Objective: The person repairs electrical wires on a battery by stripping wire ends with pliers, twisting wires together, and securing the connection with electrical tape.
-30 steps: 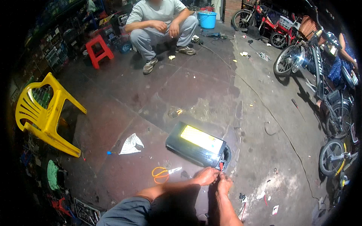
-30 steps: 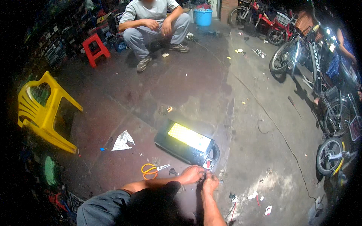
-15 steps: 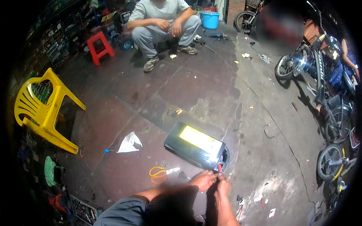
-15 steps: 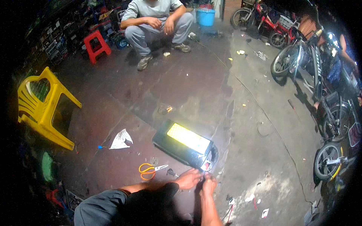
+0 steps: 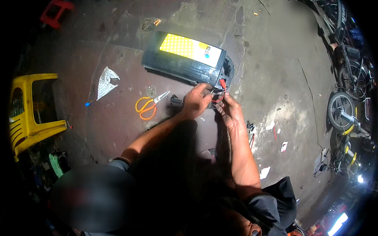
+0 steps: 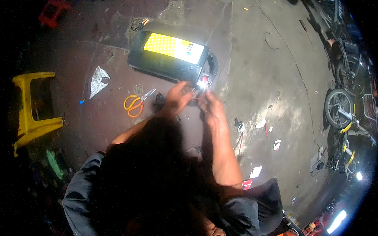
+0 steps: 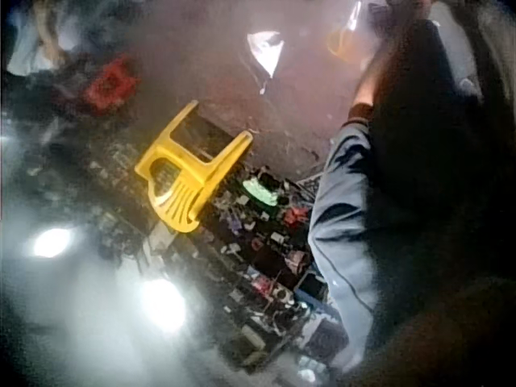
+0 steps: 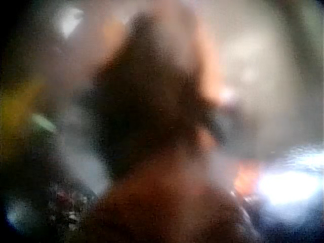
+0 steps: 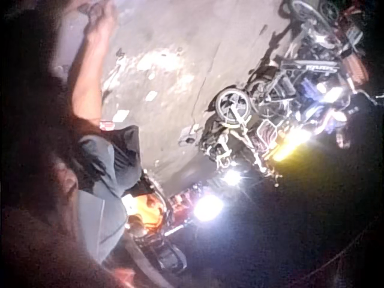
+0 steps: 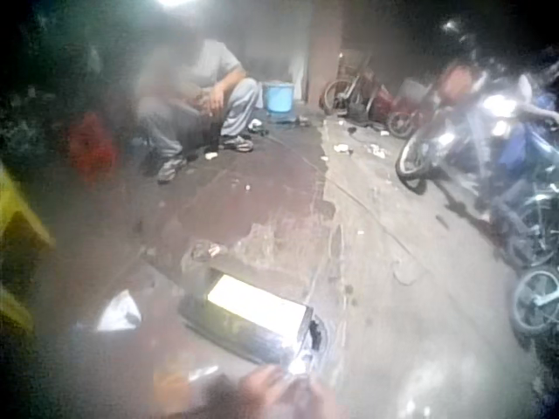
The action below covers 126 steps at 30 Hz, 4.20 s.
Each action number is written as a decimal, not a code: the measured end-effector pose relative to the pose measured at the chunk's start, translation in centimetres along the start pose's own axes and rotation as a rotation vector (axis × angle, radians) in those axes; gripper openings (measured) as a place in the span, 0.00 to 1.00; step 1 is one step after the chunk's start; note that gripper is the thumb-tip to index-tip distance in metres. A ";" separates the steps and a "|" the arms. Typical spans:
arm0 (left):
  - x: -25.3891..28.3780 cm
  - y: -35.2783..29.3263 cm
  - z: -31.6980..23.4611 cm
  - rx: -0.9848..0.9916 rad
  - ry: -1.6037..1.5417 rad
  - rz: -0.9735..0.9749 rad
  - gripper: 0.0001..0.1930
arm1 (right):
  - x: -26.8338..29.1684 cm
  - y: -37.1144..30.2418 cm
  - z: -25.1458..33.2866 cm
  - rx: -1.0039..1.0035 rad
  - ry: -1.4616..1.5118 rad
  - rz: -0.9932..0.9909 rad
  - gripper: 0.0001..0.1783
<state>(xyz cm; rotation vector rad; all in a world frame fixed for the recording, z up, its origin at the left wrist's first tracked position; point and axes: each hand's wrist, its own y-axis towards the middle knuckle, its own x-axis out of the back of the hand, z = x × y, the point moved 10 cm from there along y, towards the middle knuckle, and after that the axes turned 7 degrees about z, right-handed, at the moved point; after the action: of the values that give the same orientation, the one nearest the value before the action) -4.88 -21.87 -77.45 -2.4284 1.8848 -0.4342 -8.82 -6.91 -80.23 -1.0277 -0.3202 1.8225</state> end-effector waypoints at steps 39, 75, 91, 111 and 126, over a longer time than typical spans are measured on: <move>-0.9 1.1 -5.0 -0.222 0.499 0.060 0.10 | 0.7 -0.6 3.8 0.283 -0.748 -0.125 0.11; 1.3 -5.2 -4.0 -0.194 0.126 0.219 0.15 | -0.3 -1.4 3.1 0.113 -0.568 0.063 0.23; 0.2 -3.6 -4.8 -0.289 0.120 0.357 0.11 | -4.7 -4.3 5.8 0.490 -0.864 0.119 0.14; 7.8 -5.5 -10.0 0.043 0.054 0.360 0.14 | -6.1 -2.4 3.4 0.290 -0.230 -0.006 0.25; 12.9 -4.4 -23.6 0.103 0.518 0.369 0.31 | -16.2 -2.8 2.3 0.235 0.456 0.551 0.19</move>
<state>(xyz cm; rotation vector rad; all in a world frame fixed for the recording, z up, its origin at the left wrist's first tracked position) -3.54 -29.69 -51.39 -1.9610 2.3560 -1.1825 -6.16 -18.80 -68.92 -1.4103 0.4870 1.9614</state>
